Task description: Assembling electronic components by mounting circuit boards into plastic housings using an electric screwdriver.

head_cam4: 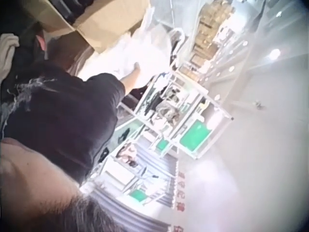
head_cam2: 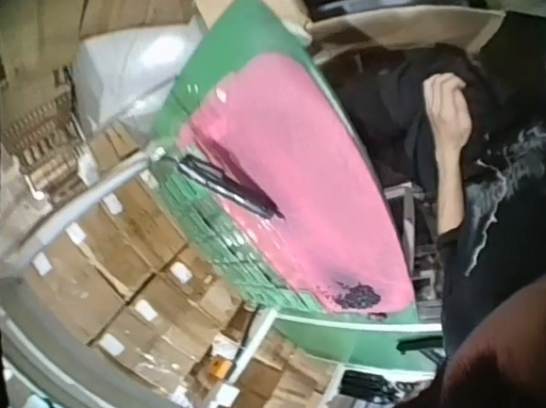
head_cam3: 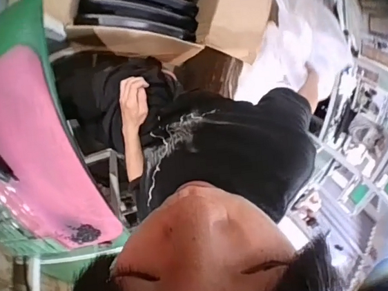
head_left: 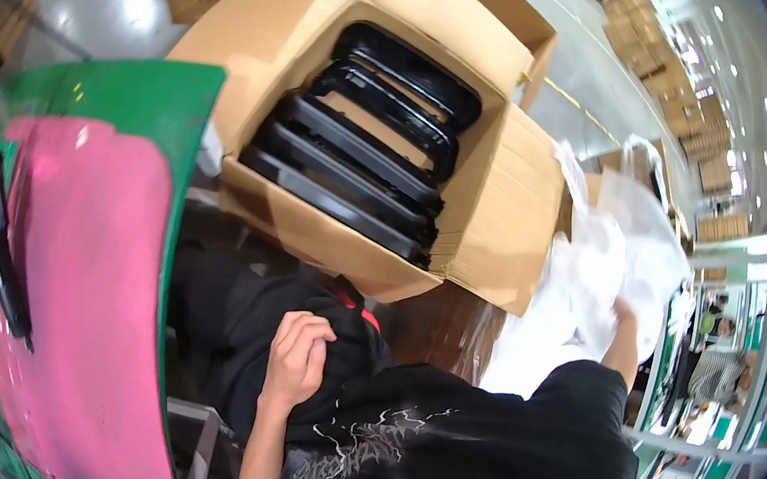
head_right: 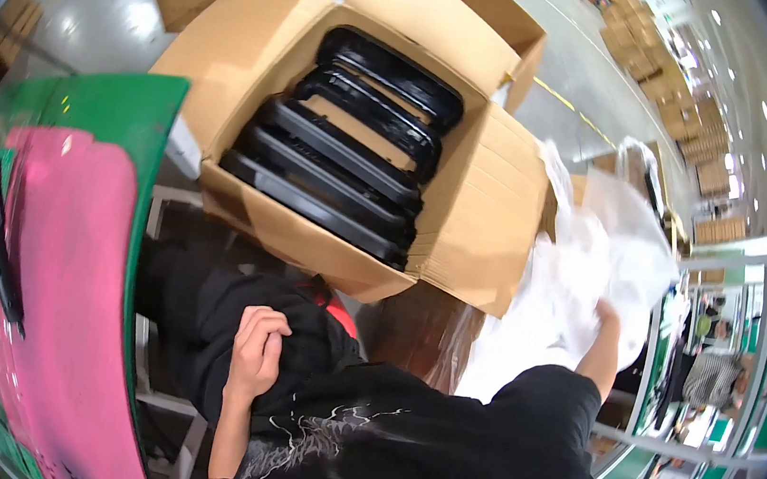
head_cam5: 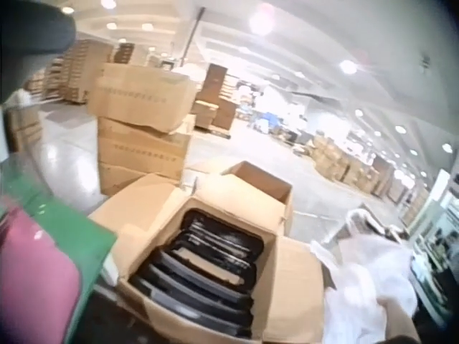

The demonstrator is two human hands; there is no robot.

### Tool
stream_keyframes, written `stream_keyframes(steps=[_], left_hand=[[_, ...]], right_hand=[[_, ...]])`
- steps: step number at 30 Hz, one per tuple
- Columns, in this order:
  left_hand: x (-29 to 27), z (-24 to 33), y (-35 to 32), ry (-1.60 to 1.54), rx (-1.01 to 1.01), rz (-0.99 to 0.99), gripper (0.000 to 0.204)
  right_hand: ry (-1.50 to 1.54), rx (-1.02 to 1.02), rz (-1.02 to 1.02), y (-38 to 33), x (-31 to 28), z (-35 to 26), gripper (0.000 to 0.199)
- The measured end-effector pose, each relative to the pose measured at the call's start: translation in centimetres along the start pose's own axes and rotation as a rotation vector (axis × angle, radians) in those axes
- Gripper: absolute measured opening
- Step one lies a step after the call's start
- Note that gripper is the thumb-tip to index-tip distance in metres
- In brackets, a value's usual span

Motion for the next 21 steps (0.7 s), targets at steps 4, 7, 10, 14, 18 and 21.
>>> stream_keyframes(steps=[4, 7, 10, 14, 18, 21], left_hand=[[6.2, 3.7, 4.0, 0.085, 0.044, -0.221, 0.012], [8.7, 3.4, 4.4, 0.123, 0.037, -0.329, 0.012], [9.8, 2.0, 3.2, 0.146, -0.043, -0.382, 0.014], [10.4, 1.7, 1.7, 0.192, -0.072, -0.406, 0.013], [11.4, 1.6, 1.7, 0.288, -0.121, -0.414, 0.011], [12.5, 1.5, 2.5, 0.381, -0.128, -0.442, 0.01]], right_hand=[[0.137, -0.059, 0.211, -11.7, 14.5, 23.8, 0.04], [0.199, -0.03, 0.295, 1.0, 23.0, 31.0, 0.039], [0.219, 0.018, 0.33, 5.3, 34.4, 35.5, 0.038], [0.274, 0.072, 0.352, 9.2, 40.9, 38.3, 0.037], [0.328, 0.124, 0.333, 10.2, 37.6, 39.1, 0.036], [0.367, 0.159, 0.292, 12.0, 34.7, 40.2, 0.035]])
Point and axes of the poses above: each hand's wrist, its own y-axis towards the middle knuckle, its own x-axis out of the palm, z = x × y, the point moved 8 cm from there along y, towards the middle knuckle, and after that the axes turned 2 degrees about -x, right-handed, at the moved point
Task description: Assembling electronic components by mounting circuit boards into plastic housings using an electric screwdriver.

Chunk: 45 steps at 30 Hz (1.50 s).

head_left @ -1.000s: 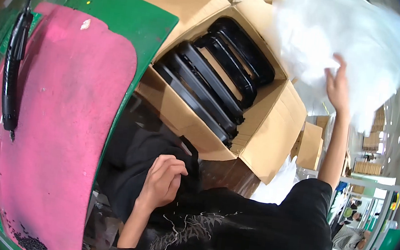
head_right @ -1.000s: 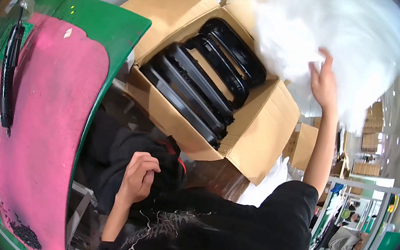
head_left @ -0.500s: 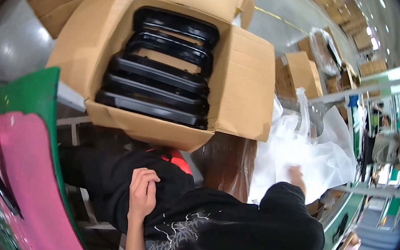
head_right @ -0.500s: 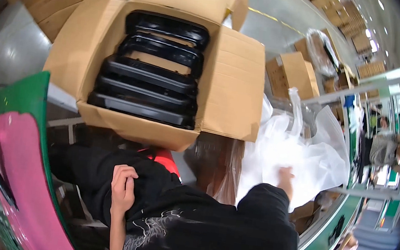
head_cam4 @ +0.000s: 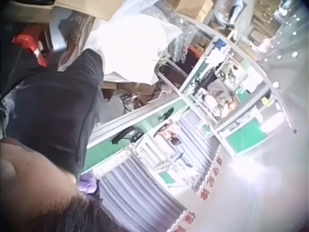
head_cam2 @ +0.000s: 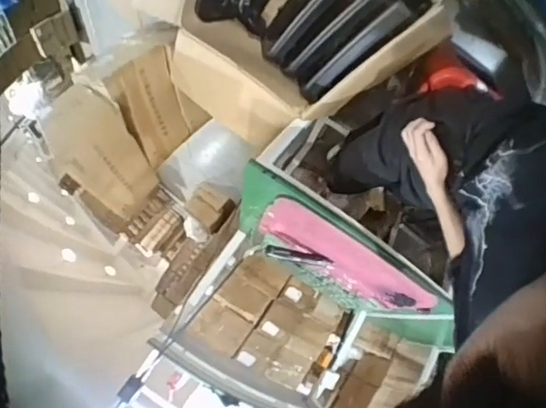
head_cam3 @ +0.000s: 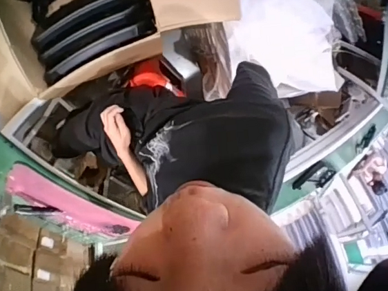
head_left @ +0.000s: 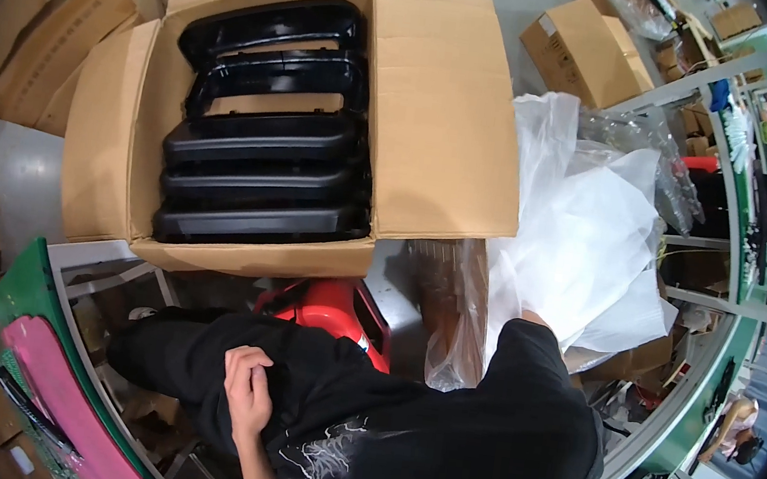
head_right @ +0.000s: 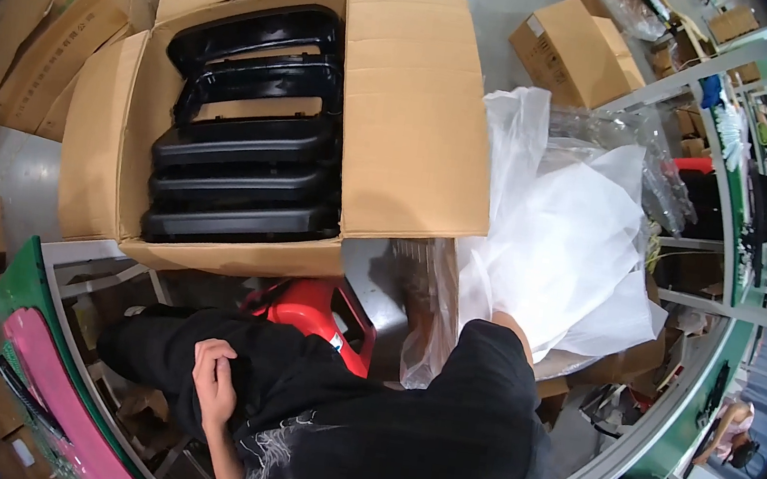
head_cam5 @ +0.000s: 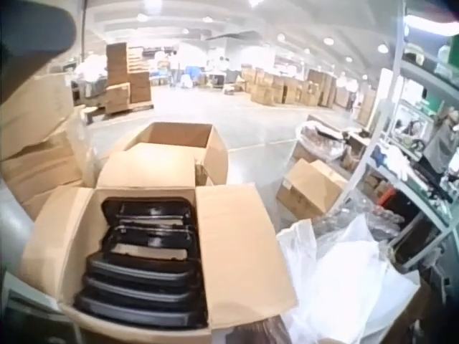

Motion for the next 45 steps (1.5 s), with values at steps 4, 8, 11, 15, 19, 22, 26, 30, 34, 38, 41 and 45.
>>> stream_keyframes(steps=[4, 8, 11, 15, 19, 22, 26, 30, 34, 38, 41, 45], left_hand=[[-1.4, 0.0, 1.0, 0.13, -0.046, 0.032, 0.011], [-4.8, -0.5, 1.0, 0.2, -0.097, 0.154, 0.01], [-6.5, -0.8, 0.8, 0.212, -0.154, 0.224, 0.013], [-8.6, -2.4, -0.4, 0.215, -0.138, 0.288, 0.013], [-9.3, -5.5, -1.6, 0.077, -0.153, 0.328, 0.011], [-9.5, -6.5, -2.5, 0.124, -0.138, 0.408, 0.007], [-9.0, -6.0, -2.1, 0.28, -0.074, 0.488, 0.005], [-8.7, -7.4, -4.0, 0.33, -0.143, 0.568, 0.005], [-9.9, -8.9, -5.2, 0.207, -0.124, 0.69, 0.005], [-10.7, -10.6, -6.0, 0.118, -0.079, 0.763, 0.006], [-9.4, -12.9, -5.8, -0.052, -0.096, 0.749, 0.007], [-7.9, -15.9, -5.5, -0.311, -0.119, 0.731, 0.01]], right_hand=[[0.023, 0.067, -0.094, 4.2, -0.2, 1.1, 0.034], [-0.095, 0.151, -0.282, 6.9, -2.7, -2.2, 0.032], [-0.258, 0.217, -0.433, 5.4, -3.0, -3.1, 0.032], [-0.53, 0.332, -0.602, 3.1, -0.5, -5.3, 0.03], [-0.795, 0.479, -0.698, -2.9, -0.5, -9.6, 0.029], [-0.972, 0.555, -0.765, -6.6, 0.0, -12.5, 0.029], [-1.153, 0.626, -0.804, -12.2, -1.1, -15.4, 0.028], [-1.312, 0.684, -0.864, -10.5, 2.3, -20.6, 0.026], [-1.435, 0.697, -0.948, -6.1, 11.6, -21.3, 0.025], [-1.607, 0.674, -1.085, 2.5, 27.3, -21.5, 0.024], [-1.037, -0.25, -0.448, 15.8, 41.7, -28.8, 0.017], [-1.424, -0.485, -0.287, 26.6, 50.8, -26.1, 0.056]])
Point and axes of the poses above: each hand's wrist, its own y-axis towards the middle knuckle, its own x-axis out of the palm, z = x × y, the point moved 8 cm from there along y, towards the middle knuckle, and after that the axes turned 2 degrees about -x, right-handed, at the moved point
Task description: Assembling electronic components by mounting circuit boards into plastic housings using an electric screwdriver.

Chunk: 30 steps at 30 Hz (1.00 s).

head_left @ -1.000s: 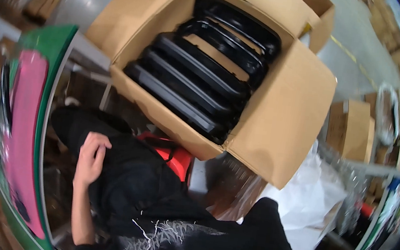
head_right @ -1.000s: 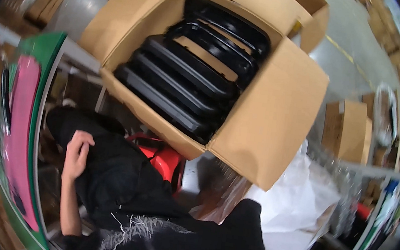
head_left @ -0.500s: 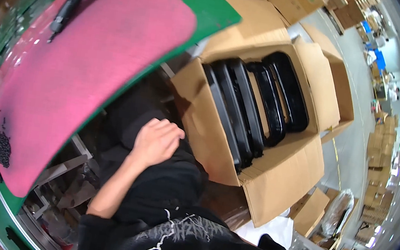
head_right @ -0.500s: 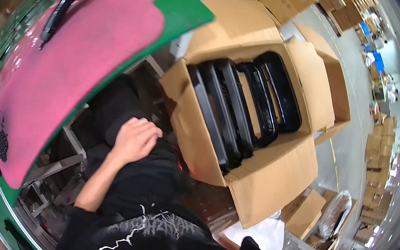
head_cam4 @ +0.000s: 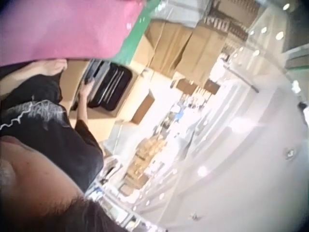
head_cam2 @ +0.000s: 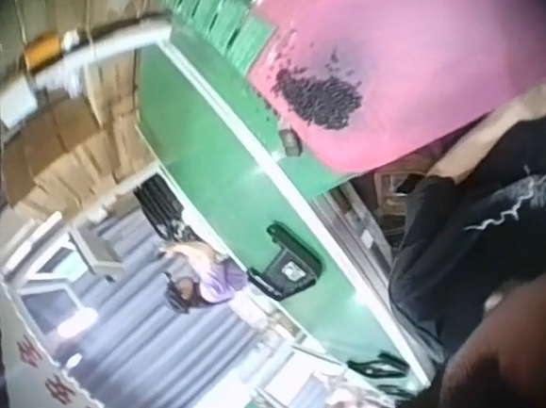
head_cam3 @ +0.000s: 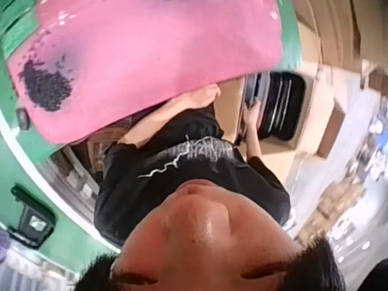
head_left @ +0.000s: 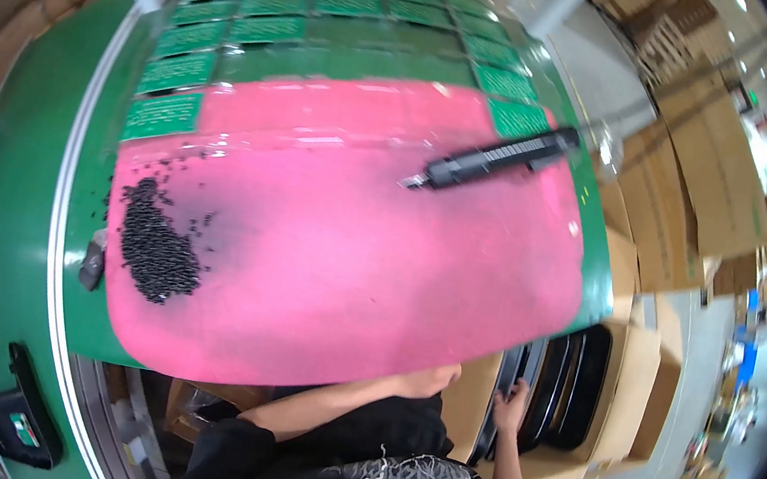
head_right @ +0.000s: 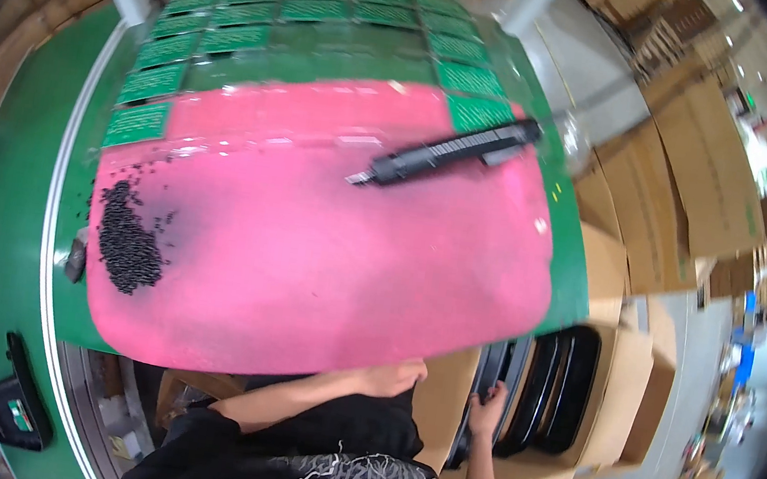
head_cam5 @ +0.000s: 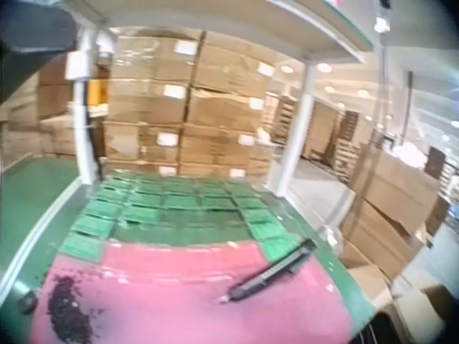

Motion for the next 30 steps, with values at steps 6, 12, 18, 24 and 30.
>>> stream_keyframes(steps=[6, 12, 18, 24, 30], left_hand=[[0.9, -0.4, -1.2, 0.838, 0.228, 0.262, 0.019], [-0.8, 0.4, -1.5, 0.752, 0.172, 0.488, 0.018], [-1.7, 1.0, -0.7, 0.669, 0.197, 0.516, 0.017], [-2.9, 1.9, -0.5, 0.541, 0.285, 0.426, 0.015], [-4.4, 11.2, -2.4, 0.112, 0.322, 0.032, 0.008]], right_hand=[[-0.263, 0.09, -0.413, 6.6, 5.3, 6.7, 0.092], [-0.466, 0.358, -0.152, 7.0, 5.5, 8.4, 0.087], [-0.606, 0.014, 0.131, 5.3, -3.1, 2.5, 0.052], [-0.663, -0.049, 0.598, 0.3, -26.4, -1.3, 0.038], [-0.544, -0.316, 0.89, -4.0, -42.2, -8.6, 0.038]])
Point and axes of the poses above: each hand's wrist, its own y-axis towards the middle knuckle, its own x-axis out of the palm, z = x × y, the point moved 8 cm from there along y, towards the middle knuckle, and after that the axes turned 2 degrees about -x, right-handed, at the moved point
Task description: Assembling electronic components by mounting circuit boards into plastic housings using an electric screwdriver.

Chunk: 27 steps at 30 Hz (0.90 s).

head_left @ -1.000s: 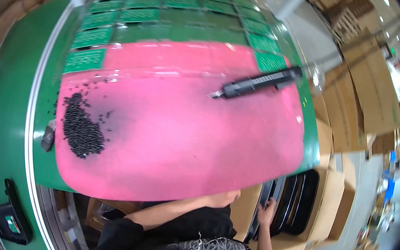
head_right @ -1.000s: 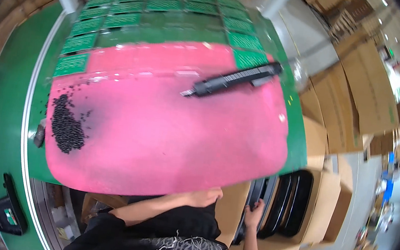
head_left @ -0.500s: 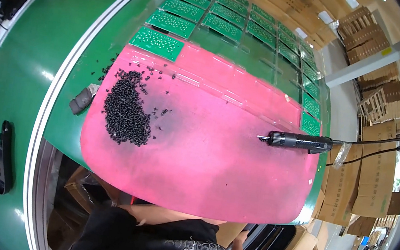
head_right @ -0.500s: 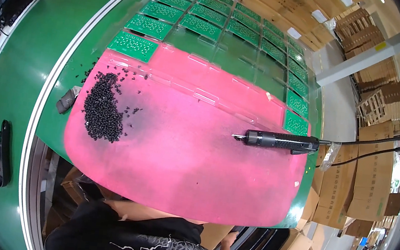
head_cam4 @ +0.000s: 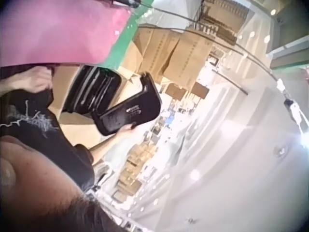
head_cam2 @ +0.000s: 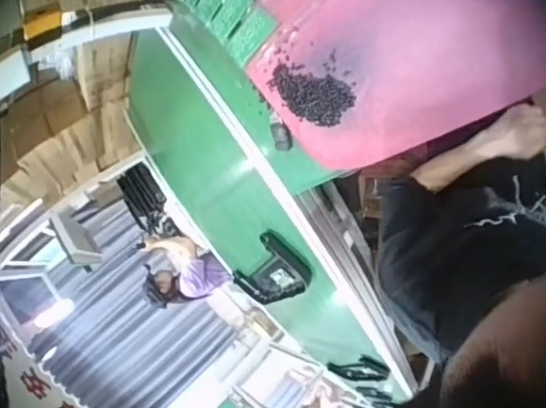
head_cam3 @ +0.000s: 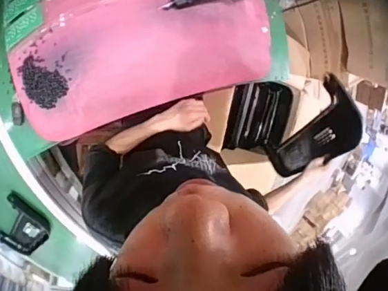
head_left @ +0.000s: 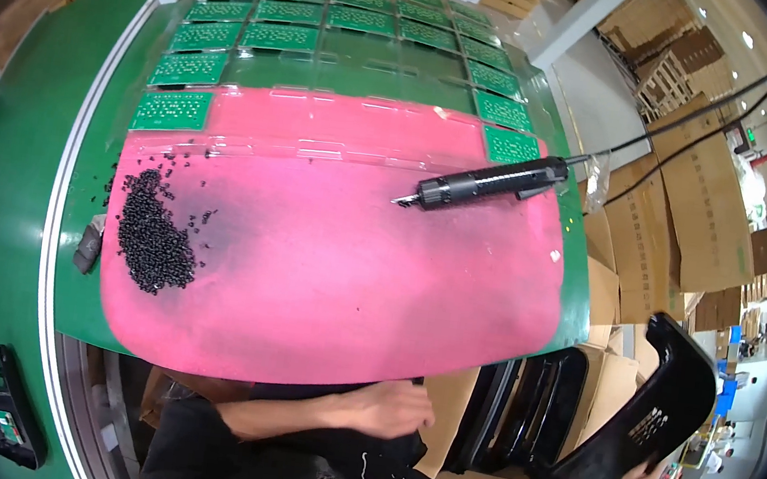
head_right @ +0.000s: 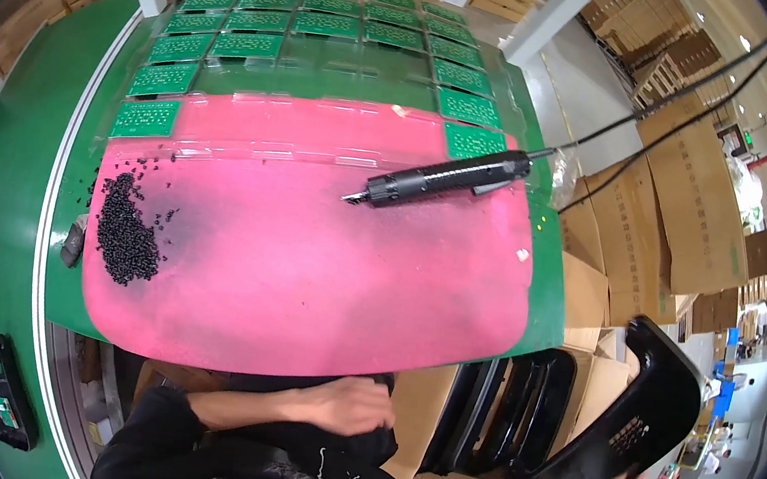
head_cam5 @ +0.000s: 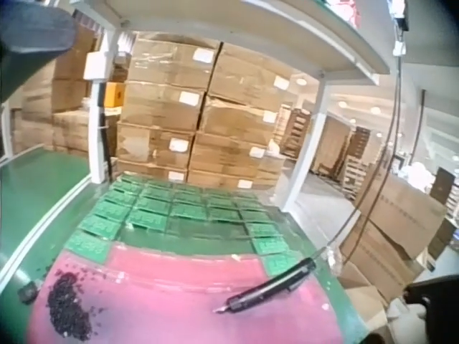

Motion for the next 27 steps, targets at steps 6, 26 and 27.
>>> stream_keyframes(steps=[6, 26, 27], left_hand=[[-12.2, 14.3, 1.1, 0.047, 0.293, 0.212, 0.027], [-29.8, 4.2, 2.5, 0.997, -0.427, 0.253, 0.022], [-29.9, 4.5, 2.7, 1.018, -0.393, 0.251, 0.02]], right_hand=[[0.327, -0.478, -0.423, 6.1, 2.1, -28.0, 0.014], [0.846, -1.359, -0.518, -1.8, 8.8, -81.2, 0.043], [0.853, -1.359, -0.518, -2.4, 9.4, -82.8, 0.043]])
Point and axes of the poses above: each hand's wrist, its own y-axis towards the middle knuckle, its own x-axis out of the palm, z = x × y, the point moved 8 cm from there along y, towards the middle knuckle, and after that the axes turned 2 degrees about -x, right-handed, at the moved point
